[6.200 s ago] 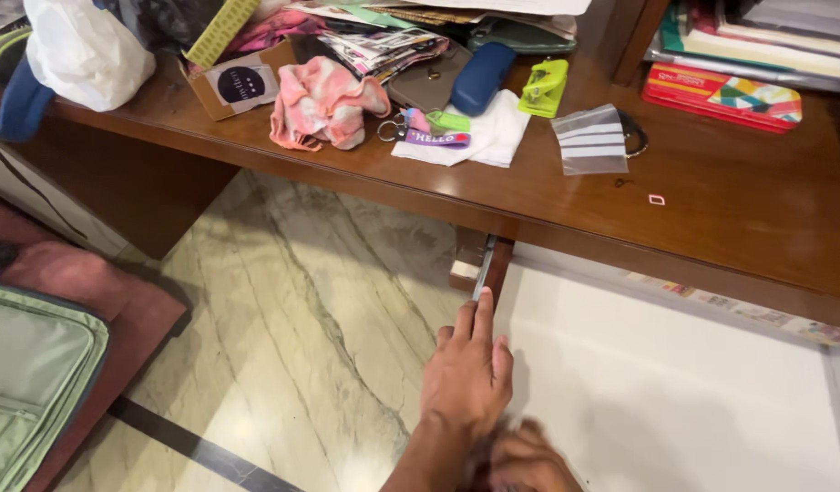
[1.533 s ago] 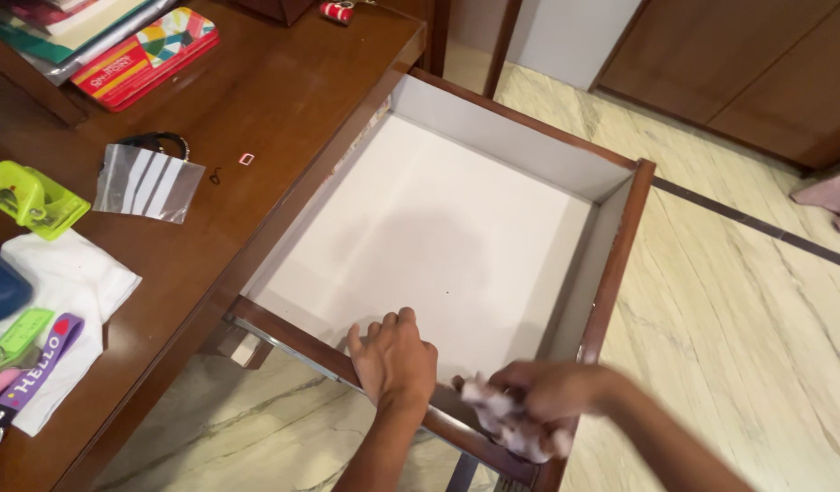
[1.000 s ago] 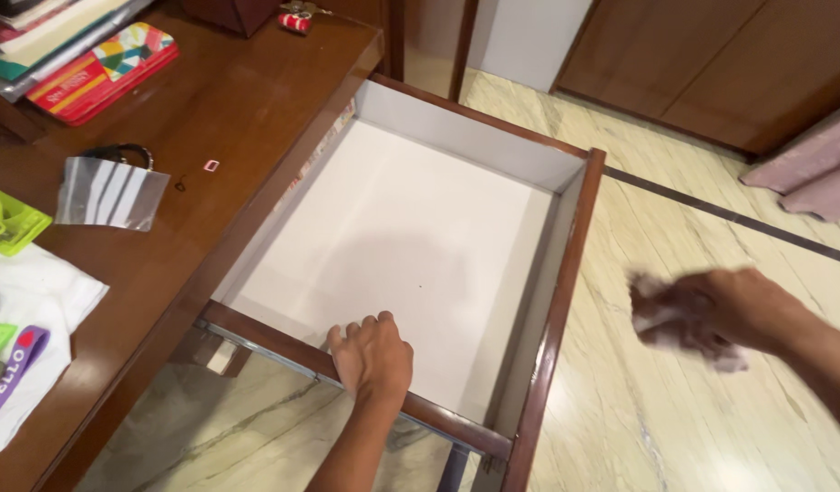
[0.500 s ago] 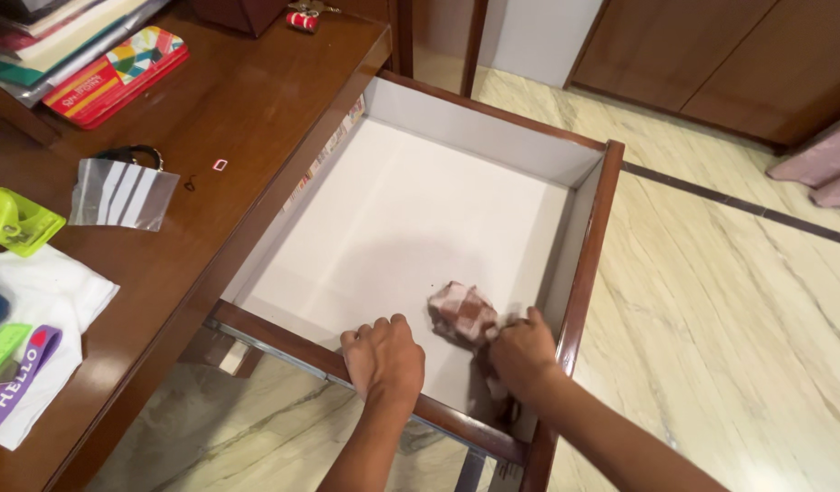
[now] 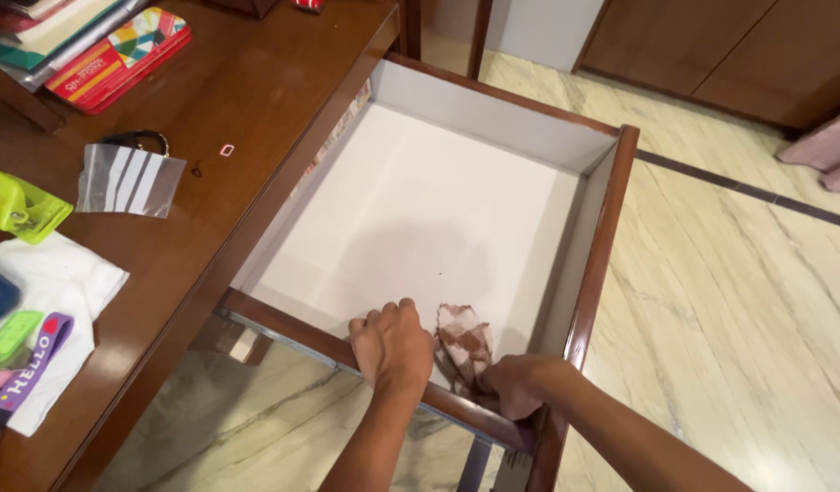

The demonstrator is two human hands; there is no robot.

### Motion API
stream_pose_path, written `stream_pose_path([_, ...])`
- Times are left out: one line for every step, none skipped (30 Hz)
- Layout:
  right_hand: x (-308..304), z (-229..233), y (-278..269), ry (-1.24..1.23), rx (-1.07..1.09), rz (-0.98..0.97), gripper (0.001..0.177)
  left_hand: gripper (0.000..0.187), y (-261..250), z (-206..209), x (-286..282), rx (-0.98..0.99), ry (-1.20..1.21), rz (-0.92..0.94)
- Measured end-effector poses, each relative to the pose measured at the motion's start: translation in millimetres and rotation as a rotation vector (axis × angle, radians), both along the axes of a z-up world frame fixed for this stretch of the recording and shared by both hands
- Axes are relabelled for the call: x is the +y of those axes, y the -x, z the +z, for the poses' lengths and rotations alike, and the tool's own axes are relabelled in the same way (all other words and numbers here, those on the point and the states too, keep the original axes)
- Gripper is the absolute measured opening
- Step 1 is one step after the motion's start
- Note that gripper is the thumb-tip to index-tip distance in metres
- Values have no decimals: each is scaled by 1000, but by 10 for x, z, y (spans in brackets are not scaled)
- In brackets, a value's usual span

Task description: The person wipes the inside of an open wooden drawer with a cloth, moving the cloth across the bottom and sides. The person repeatedly wipes the same areas, occasionally adjusting the cloth, while the drawer remains open.

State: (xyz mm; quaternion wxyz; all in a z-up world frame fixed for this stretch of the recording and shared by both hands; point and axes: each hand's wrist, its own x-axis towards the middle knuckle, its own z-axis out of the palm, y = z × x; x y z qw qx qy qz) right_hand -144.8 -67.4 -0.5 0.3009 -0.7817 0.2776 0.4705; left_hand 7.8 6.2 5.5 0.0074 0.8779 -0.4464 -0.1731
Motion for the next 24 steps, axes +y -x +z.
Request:
stream_pose_path([-9,118,-20,0,17,14,44,8,3,14,-5,12,-13,3])
stream_pose_path([-44,236,-49,-1,34,28,45,9,5,21,-8,24,-25,6])
stream_pose_path([-74,350,-55,-4,52,37,46,10,12,18,-10,38,-40,5])
stream_pose_path([-149,470,-8,-73,36,-20,44,8,24,6,-18,21,-26,-1])
stream_pose_path([-250,580,74,-141,13,-72,43,7,22,-10,-21,1,-9,-2])
stream_pose_path([-331,676,237,-365,-107,-222,46,7,15,-28,-18,-20,7,-3])
stream_pose_path([-454,757,452,-588,-223,-371,50,6,13,-45,-21,-17,9,-4])
stream_pose_path([-614,792,660,-559,-242,-422,55,6,5,-60,-21,-14,12,-5])
stream_pose_path([-779,813,927,-535,-258,-473,62,7,14,-75,-7,-10,9,-6])
stream_pose_path([-981,835,1209,-307,-179,-564,67,7,40,-85,-9,-3,-1,-9])
stream_pose_path([-1191,843,1454,-146,-186,-654,71,7,35,-80,-15,-6,-11,-10])
stream_pose_path([-1349,848,1687,10,-84,-680,68,7,26,-70,-19,-9,-22,-11])
stream_pose_path([-1483,862,1884,164,16,-689,65,7,30,-61,-37,-7,-24,-13])
stream_pose_path([-1576,898,2049,301,76,-713,61,7,35,-53,-45,-5,-25,-16])
stream_pose_path([-1632,909,2137,409,89,-739,58,7,29,-53,-29,-4,-35,-12])
stream_pose_path([-1662,924,2172,504,63,-784,55,6,32,-58,-37,-2,-37,-9])
stream_pose_path([-1669,951,2168,576,-43,-847,52,6,39,-62,-41,-2,-42,-8])
stream_pose_path([-1654,987,2128,655,-174,-907,48,6,32,-68,-31,-1,-47,-8])
stream_pose_path([-1626,1065,2089,744,-324,-959,45,5,35,-76,-22,-3,-22,-4])
stream_pose_path([-1584,1133,2016,832,-517,-994,42,5,35,-84,-7,-4,4,0])
stream_pose_path([-1541,1196,1913,914,-724,-1003,39,4,28,-88,-13,-8,33,6])
stream_pose_path([-1493,1225,1781,975,-932,-993,35,5,35,-90,-32,-3,24,0])
stream_pose_path([-1430,1190,1616,1004,-1101,-963,32,6,35,-88,-29,-3,8,-5])
stream_pose_path([-1367,1094,1419,991,-1238,-905,29,7,28,-85,-20,-2,-7,-10])
